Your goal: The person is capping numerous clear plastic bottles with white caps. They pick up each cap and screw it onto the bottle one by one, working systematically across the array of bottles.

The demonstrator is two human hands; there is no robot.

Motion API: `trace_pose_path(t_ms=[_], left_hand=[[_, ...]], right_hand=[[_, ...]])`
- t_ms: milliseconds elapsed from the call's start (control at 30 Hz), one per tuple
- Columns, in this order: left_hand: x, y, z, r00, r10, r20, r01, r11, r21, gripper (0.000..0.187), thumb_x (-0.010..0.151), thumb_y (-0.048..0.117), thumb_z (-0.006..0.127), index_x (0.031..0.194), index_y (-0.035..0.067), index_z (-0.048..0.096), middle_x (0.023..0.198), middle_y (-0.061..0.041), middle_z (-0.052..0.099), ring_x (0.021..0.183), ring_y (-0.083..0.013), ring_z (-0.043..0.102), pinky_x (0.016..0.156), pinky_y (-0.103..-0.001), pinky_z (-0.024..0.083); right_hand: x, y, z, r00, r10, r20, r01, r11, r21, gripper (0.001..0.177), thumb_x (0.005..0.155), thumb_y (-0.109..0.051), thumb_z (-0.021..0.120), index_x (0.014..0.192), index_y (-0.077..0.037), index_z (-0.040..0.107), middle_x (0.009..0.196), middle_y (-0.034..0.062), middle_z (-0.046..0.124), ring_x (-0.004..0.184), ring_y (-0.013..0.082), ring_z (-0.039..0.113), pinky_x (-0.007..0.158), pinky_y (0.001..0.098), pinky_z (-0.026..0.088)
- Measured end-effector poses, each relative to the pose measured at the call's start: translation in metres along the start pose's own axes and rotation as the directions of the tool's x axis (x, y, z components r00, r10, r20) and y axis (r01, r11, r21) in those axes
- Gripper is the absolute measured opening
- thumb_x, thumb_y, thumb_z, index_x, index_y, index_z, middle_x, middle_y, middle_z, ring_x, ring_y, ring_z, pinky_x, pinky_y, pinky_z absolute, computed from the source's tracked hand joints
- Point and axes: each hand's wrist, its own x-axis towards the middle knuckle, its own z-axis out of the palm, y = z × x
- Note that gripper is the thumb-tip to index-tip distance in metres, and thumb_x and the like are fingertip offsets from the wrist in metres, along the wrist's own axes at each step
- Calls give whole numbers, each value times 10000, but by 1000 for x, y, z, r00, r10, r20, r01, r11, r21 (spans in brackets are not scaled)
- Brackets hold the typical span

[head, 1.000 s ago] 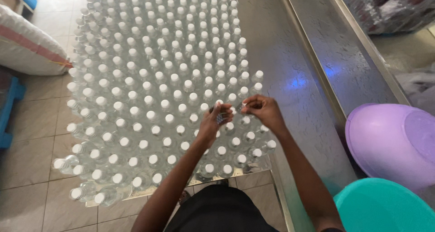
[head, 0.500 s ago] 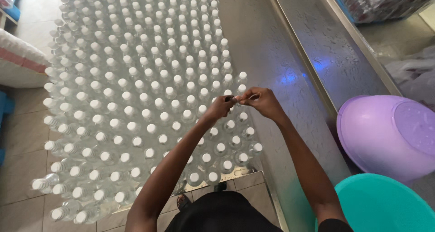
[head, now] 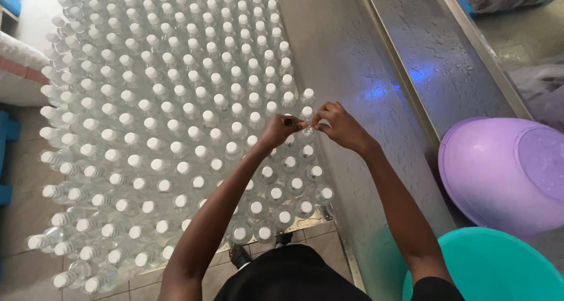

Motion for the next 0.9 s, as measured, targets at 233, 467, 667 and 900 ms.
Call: trace_pose_path(t_ms=[233,467,667,900], left_hand=[[18,-13,10,999,37,-8,-34,976,216,203,926,347,742,1076,222,796,577,-66,567,584,-209,574,620,-347,464],[9,7,14,995,5,-101,30,939,343,196,916,351,729,1079,268,800,688,-100,643,715,-331,673,668,-418,511],[17,1,11,1000,-13,-27,22,915,404,190,911,306,718,1052,210,802,695,-173,669,767,-428,687,706,-460,521],[24,-10,3,996,-28,80,-6,915,402,223,861,257,762,1065,171,792,650,-130,671,716,-352,694,713,-426,527]], right_hand=[[16,33,21,995,-95,-15,86,948,-308,84,963,-211,688,945,-134,660,1049,57,602,1065,298,607,862,451,527],[17,45,31,990,-138,9,129,900,-416,89,994,-224,645,962,-141,640,1065,55,619,1118,313,617,877,465,519],[19,44,30,989,-134,59,147,914,-379,60,987,-206,647,993,-147,639,1083,58,637,1130,327,625,880,478,517],[9,16,11,984,-56,169,59,998,-14,103,993,-162,641,1028,-65,647,1128,167,682,1150,427,630,906,536,517]])
